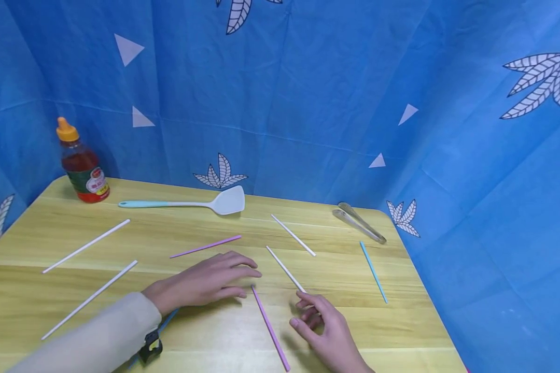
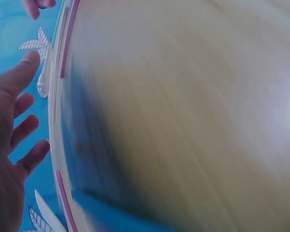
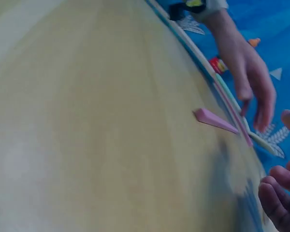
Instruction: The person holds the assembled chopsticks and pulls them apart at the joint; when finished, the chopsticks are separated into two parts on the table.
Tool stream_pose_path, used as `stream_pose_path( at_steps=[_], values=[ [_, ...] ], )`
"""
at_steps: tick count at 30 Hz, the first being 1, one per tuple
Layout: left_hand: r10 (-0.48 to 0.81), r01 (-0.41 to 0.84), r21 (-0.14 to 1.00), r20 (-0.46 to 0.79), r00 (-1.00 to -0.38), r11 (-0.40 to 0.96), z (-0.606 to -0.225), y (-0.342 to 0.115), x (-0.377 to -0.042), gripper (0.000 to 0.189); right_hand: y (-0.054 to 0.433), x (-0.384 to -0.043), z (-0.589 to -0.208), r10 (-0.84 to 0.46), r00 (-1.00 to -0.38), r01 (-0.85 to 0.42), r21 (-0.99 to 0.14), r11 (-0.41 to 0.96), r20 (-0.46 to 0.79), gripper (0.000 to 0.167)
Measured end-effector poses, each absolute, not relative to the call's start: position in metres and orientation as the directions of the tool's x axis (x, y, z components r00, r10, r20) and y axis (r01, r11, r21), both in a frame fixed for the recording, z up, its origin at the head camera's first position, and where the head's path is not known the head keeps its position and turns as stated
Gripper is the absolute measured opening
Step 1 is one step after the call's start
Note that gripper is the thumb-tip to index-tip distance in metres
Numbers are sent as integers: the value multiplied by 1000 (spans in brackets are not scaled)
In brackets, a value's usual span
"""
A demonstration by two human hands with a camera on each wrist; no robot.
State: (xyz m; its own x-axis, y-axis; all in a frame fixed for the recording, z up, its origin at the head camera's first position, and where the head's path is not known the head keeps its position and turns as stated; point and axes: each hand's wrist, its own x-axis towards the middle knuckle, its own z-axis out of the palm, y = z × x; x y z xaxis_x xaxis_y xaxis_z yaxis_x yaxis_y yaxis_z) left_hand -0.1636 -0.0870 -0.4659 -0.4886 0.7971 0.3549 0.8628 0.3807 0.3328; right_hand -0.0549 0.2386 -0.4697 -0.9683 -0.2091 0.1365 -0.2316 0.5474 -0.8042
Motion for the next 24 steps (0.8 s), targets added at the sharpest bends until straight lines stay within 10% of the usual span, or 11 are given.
stream_pose_path(
  at_steps=[24],
  values=[
    [856, 873, 328, 256, -449, 360, -471, -55, -159, 3, 223, -48, -487, -505, -803, -591, -529, 609, 316, 26]
  ],
)
